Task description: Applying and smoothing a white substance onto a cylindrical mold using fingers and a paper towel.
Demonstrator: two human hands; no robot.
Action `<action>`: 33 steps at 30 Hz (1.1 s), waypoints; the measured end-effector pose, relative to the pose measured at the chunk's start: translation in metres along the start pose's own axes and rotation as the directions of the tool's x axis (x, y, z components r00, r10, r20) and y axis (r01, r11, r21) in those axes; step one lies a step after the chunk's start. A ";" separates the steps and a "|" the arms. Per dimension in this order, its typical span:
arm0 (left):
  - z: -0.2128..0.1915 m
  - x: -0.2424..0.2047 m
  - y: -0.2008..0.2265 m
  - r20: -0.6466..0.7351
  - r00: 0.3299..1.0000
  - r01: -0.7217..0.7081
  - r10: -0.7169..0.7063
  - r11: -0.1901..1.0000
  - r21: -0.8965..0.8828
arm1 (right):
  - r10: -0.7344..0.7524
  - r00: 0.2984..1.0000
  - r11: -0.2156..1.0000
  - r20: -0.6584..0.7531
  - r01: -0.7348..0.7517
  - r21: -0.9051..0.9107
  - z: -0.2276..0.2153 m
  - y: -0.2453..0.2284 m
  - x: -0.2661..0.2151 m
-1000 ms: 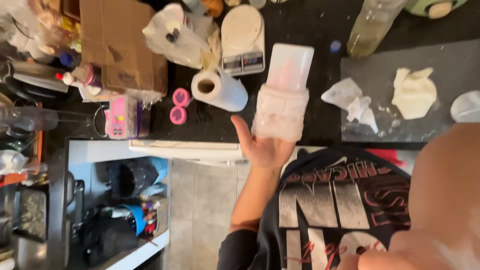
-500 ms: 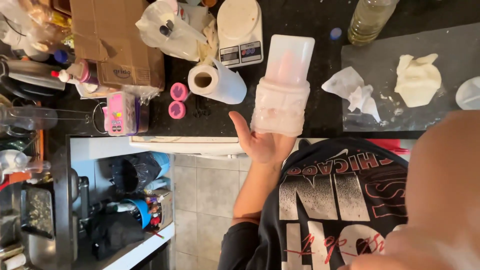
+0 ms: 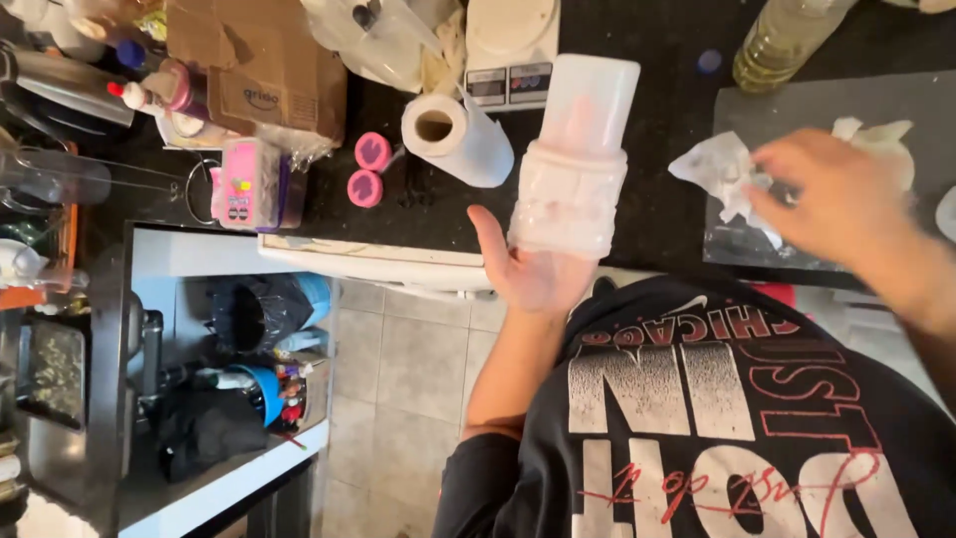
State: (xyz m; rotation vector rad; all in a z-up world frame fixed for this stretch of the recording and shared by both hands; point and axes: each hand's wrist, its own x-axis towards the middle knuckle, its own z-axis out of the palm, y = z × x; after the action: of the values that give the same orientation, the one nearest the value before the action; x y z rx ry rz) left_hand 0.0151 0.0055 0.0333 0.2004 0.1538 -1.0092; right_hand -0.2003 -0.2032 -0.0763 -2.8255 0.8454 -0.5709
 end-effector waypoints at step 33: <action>-0.074 -0.004 -0.029 0.395 0.892 0.072 -0.221 0.931 0.358 | -0.456 0.704 0.746 -0.545 0.636 0.197 -0.060 -0.108 0.046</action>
State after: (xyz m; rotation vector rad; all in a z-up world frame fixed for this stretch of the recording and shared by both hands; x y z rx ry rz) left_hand -0.0139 0.0117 -0.0406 0.2731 -0.4185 -1.2069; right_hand -0.1342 -0.1403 0.0191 -2.5620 -0.1443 -1.3742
